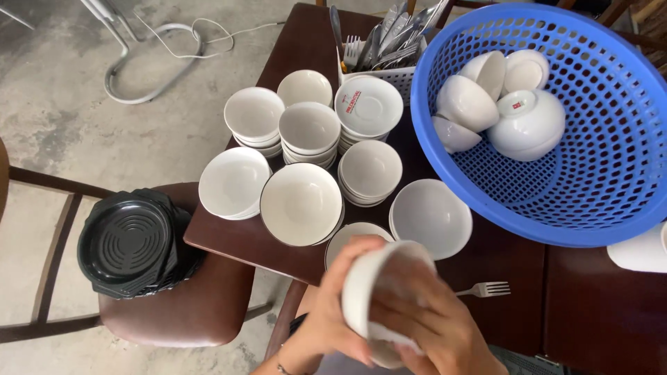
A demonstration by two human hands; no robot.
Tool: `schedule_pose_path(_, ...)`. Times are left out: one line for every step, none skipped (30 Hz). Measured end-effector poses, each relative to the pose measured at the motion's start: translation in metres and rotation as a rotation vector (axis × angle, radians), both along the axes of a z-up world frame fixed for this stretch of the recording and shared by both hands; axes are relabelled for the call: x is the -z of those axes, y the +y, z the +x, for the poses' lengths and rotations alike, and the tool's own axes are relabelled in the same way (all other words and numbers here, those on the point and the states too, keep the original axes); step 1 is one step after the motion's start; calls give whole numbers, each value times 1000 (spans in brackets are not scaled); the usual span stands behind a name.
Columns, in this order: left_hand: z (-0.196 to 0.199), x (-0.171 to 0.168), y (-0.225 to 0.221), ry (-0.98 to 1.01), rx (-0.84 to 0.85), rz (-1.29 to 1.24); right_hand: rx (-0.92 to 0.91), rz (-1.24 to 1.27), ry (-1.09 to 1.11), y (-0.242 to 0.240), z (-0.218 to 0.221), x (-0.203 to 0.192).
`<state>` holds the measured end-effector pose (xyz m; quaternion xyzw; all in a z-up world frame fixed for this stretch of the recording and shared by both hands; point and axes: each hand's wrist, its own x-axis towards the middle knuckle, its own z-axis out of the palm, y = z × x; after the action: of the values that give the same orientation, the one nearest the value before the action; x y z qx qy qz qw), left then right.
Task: Wiping clean bowls with a cloth and stacking them on a table.
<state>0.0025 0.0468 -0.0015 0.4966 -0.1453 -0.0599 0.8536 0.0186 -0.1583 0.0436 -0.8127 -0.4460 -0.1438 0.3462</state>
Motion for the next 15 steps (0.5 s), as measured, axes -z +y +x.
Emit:
schedule_pose_path(4, -7, -1, -6, 0, -1, 0, -1, -6, -1, -2, 4)
schedule_pose_path(8, -13, -3, 100, -13, -92, -48, 39, 38, -2, -5, 9)
schedule_pose_path(11, -20, -4, 206, -27, -183, -95, 79, 82, -3, -8, 13)
schedule_pose_path(9, -8, -9, 205, -26, -182, -94, 80, 81, -4, -12, 20)
schedule_pose_path(8, 4, -14, 67, -147, -55, -69, 87, 96, -4, -16, 28)
schedule_pose_path(8, 17, -20, -74, -266, 70, -42, 93, 109, -6, -18, 37)
schedule_pose_path(6, 18, -22, -76, -263, 70, -38, 93, 107, -3, -22, 38)
schedule_pose_path(4, 19, -23, -63, -230, 115, 2, 138, 199, 0, -25, 40)
schedule_pose_path(2, 20, -25, -51, -197, 160, 42, 184, 291, 3, -29, 41)
schedule_pose_path(3, 8, -21, -51, -193, 157, 46, 182, 290, 5, -26, 44)
schedule_pose_path(5, -5, -17, 0, -80, 170, 76, 152, 129, 6, -23, 48)
schedule_pose_path(8, -18, -14, 44, 33, 182, 106, 120, -39, 6, -18, 50)
schedule_pose_path(12, -31, -11, 36, 38, 176, 110, 115, -47, 4, -12, 37)
schedule_pose_path(12, -44, -7, 99, 127, 143, 123, 29, -90, 3, -10, 24)
schedule_pose_path(12, -57, -4, 162, 217, 110, 136, -57, -132, 1, -8, 11)
